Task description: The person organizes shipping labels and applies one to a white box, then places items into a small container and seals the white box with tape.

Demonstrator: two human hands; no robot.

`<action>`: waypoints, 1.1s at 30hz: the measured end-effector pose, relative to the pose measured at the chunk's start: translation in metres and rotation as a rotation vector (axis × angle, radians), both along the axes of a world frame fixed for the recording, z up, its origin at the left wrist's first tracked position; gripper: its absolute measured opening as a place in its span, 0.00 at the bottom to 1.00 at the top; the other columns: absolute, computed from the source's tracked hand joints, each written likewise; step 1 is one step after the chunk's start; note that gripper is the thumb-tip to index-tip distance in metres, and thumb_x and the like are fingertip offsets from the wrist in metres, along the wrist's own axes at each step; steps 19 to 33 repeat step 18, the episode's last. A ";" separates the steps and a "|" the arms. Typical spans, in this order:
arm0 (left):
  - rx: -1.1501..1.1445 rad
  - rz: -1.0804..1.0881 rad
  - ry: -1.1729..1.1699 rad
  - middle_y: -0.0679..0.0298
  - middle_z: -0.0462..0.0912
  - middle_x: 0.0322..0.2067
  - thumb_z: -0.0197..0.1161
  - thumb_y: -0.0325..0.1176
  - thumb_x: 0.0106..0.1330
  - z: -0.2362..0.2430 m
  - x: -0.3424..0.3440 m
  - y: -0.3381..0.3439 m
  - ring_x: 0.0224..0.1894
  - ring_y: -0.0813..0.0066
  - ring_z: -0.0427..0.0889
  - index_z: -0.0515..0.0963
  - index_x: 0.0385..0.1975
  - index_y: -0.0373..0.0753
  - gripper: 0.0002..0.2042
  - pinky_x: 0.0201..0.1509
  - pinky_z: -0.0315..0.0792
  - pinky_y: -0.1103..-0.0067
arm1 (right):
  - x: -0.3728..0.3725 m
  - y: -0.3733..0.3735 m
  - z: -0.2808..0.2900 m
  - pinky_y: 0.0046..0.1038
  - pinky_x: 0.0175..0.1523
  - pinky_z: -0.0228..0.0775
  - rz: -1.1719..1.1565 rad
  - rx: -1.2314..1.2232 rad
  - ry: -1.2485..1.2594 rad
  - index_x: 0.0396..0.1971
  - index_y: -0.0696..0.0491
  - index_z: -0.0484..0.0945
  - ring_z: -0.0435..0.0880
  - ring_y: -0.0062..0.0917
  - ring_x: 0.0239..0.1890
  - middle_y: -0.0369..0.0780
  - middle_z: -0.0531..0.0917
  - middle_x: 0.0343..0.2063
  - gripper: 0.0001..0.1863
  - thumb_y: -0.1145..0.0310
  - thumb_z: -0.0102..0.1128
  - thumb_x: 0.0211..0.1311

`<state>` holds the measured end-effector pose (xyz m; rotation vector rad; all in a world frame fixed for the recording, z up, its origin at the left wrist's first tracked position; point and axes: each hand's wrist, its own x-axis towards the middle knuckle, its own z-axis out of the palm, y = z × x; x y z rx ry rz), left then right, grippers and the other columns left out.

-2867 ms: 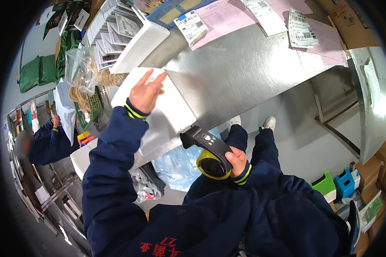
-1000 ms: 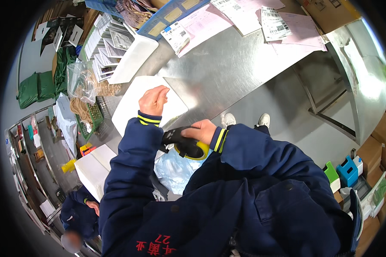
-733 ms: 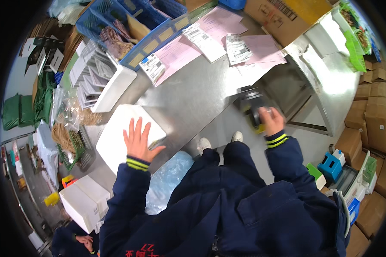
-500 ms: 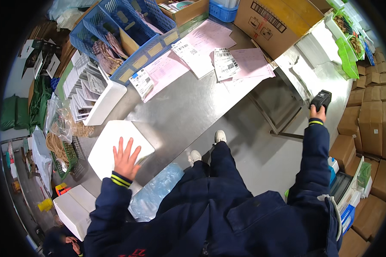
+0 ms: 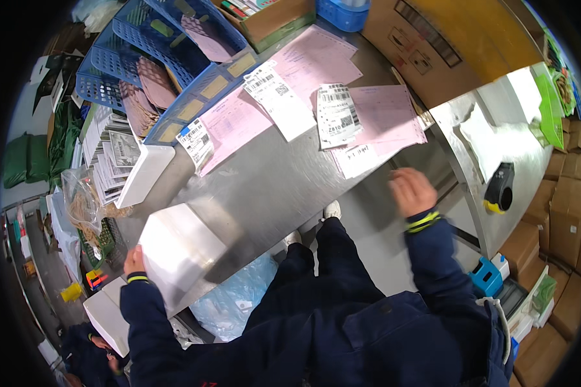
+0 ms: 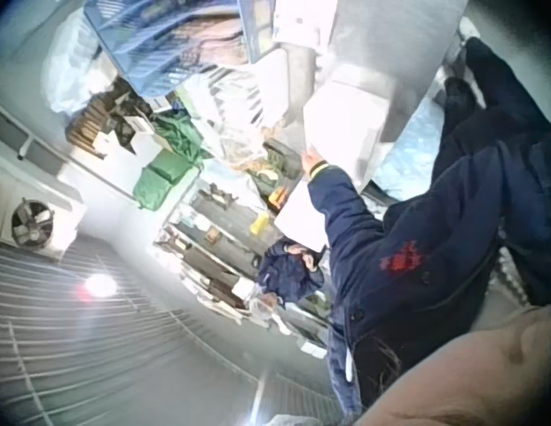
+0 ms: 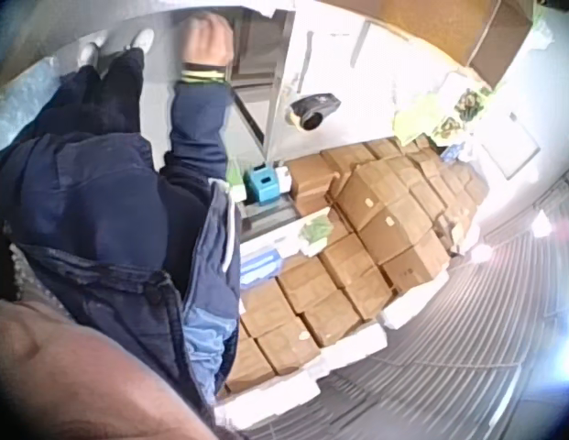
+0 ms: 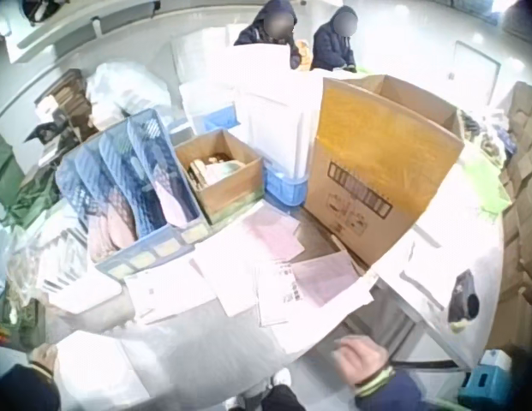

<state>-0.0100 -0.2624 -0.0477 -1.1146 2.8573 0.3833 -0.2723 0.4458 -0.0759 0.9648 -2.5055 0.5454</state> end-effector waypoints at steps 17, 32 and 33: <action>0.042 -0.385 0.326 0.50 0.65 0.55 0.54 0.42 0.57 0.012 -0.157 0.152 0.56 0.55 0.64 0.63 0.54 0.33 0.27 0.62 0.53 0.67 | 0.031 -0.289 -0.004 0.34 0.40 0.63 0.435 -0.954 -0.693 0.36 0.56 0.72 0.70 0.37 0.34 0.43 0.73 0.33 0.11 0.70 0.48 0.53; 0.199 -0.220 0.333 0.52 0.65 0.55 0.52 0.44 0.60 0.001 -0.138 0.129 0.57 0.55 0.63 0.63 0.54 0.33 0.26 0.63 0.52 0.67 | 0.030 -0.292 -0.004 0.34 0.40 0.63 0.440 -0.961 -0.695 0.36 0.56 0.72 0.70 0.37 0.34 0.43 0.73 0.33 0.11 0.70 0.48 0.53; 0.199 -0.220 0.333 0.52 0.65 0.55 0.52 0.44 0.60 0.001 -0.138 0.129 0.57 0.55 0.63 0.63 0.54 0.33 0.26 0.63 0.52 0.67 | 0.030 -0.292 -0.004 0.34 0.40 0.63 0.440 -0.961 -0.695 0.36 0.56 0.72 0.70 0.37 0.34 0.43 0.73 0.33 0.11 0.70 0.48 0.53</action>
